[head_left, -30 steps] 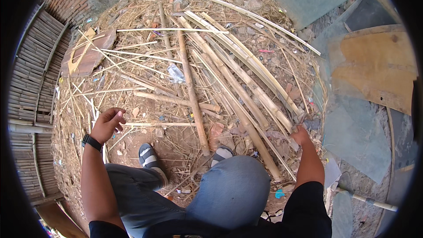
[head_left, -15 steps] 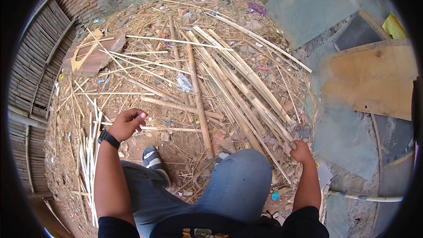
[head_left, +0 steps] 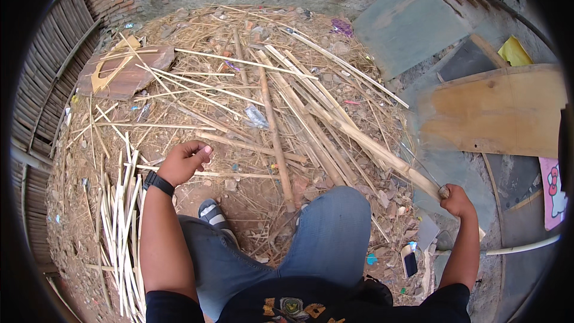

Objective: The person sits on the ground and uses a knife to split a long bamboo pole into thin strips. They hold the bamboo with one hand and use the knife to carefully separate the fibers, occasionally adjusting the grip and the position of the bamboo.

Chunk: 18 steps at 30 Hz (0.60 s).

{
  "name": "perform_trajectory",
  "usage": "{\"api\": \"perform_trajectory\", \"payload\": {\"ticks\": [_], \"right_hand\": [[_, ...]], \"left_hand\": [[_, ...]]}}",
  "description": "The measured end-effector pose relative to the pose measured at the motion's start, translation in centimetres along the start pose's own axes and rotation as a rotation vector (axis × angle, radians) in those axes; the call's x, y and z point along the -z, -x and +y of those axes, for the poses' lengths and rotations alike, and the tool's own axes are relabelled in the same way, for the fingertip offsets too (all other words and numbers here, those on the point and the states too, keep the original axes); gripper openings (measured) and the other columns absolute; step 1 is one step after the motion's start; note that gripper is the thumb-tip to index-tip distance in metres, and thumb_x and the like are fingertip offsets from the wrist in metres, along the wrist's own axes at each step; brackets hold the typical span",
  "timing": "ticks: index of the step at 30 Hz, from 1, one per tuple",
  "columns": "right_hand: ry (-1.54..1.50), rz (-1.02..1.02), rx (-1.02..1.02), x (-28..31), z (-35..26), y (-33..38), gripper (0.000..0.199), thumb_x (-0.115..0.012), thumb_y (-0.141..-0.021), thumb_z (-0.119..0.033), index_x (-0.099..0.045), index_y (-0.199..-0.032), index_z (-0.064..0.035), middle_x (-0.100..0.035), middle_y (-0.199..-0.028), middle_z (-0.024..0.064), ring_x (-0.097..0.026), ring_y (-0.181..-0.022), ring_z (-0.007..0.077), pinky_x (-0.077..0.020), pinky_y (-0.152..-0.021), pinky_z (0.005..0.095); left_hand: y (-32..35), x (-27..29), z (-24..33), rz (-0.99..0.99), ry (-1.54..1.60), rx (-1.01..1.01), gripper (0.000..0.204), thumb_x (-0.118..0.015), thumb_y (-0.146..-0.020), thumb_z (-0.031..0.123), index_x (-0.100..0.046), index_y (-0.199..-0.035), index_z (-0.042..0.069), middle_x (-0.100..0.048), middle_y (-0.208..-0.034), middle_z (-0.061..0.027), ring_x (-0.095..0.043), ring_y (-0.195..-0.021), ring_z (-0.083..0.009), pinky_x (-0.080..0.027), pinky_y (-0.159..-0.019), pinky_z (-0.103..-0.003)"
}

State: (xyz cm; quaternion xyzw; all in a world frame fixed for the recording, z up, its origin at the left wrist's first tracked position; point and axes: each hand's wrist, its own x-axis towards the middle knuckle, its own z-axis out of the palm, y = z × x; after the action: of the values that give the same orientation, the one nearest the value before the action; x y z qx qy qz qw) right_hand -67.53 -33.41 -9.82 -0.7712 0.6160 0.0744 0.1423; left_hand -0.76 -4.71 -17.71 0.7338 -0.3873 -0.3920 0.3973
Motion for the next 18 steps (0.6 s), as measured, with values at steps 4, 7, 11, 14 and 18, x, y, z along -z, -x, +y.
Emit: {"api": "perform_trajectory", "payload": {"ticks": [4, 7, 11, 14, 18], "right_hand": [[0.064, -0.007, 0.016, 3.6, -1.7, 3.7, 0.027, -0.066, -0.061, -0.007, -0.063, -0.087, 0.0014, -0.064, -0.074, 0.0153, -0.058, -0.068, 0.0233, -0.0488, -0.066, 0.0371], [0.186, -0.059, 0.051, 6.4, -3.3, 5.2, 0.035, -0.066, -0.059, -0.009, -0.064, -0.091, 0.0048, -0.066, -0.084, 0.0265, -0.064, -0.08, 0.0406, -0.0506, -0.074, 0.0412], [0.427, 0.018, 0.257, 9.9, -10.6, 4.8, 0.03, -0.062, -0.063, -0.001, -0.063, -0.093, 0.0041, -0.065, -0.094, 0.026, -0.062, -0.096, 0.0428, -0.0505, -0.084, 0.0458], [0.627, 0.079, 0.342, 12.0, -16.4, 3.9, 0.023, -0.059, -0.068, 0.003, -0.061, -0.091, 0.0009, -0.065, -0.096, 0.0222, -0.061, -0.097, 0.041, -0.0499, -0.084, 0.0478], [0.743, 0.22, 0.49, 14.4, -22.3, 3.1, 0.021, -0.056, -0.074, 0.004, -0.061, -0.094, -0.0017, -0.065, -0.094, 0.0192, -0.063, -0.096, 0.0379, -0.0512, -0.08, 0.0468]], "left_hand": [[0.6, 0.5, 0.1, 0.013, 0.021, -0.037, 0.032, -0.064, -0.096, 0.031, -0.067, -0.102, 0.0, -0.067, -0.081, -0.0043, -0.06, -0.067, -0.0115, -0.051, -0.065, -0.027], [0.5, -0.2, 0.9, 0.052, -0.06, -0.111, 0.032, -0.064, -0.095, 0.03, -0.067, -0.102, -0.001, -0.067, -0.08, -0.0052, -0.061, -0.066, -0.0114, -0.051, -0.063, -0.028], [-0.8, -2.2, 2.8, 0.057, -0.195, -0.27, 0.031, -0.067, -0.093, 0.029, -0.067, -0.105, 0.0, -0.068, -0.078, -0.0067, -0.061, -0.065, -0.0122, -0.051, -0.061, -0.029], [-1.3, -4.9, 6.8, -0.005, -0.359, -0.378, 0.032, -0.069, -0.091, 0.029, -0.067, -0.108, 0.002, -0.068, -0.082, -0.0057, -0.061, -0.066, -0.0122, -0.052, -0.064, -0.029], [-3.1, -8.4, 9.5, -0.12, -0.501, -0.494, 0.038, -0.073, -0.086, 0.033, -0.067, -0.108, 0.003, -0.069, -0.082, -0.0081, -0.064, -0.067, -0.018, -0.053, -0.067, -0.033]]}}
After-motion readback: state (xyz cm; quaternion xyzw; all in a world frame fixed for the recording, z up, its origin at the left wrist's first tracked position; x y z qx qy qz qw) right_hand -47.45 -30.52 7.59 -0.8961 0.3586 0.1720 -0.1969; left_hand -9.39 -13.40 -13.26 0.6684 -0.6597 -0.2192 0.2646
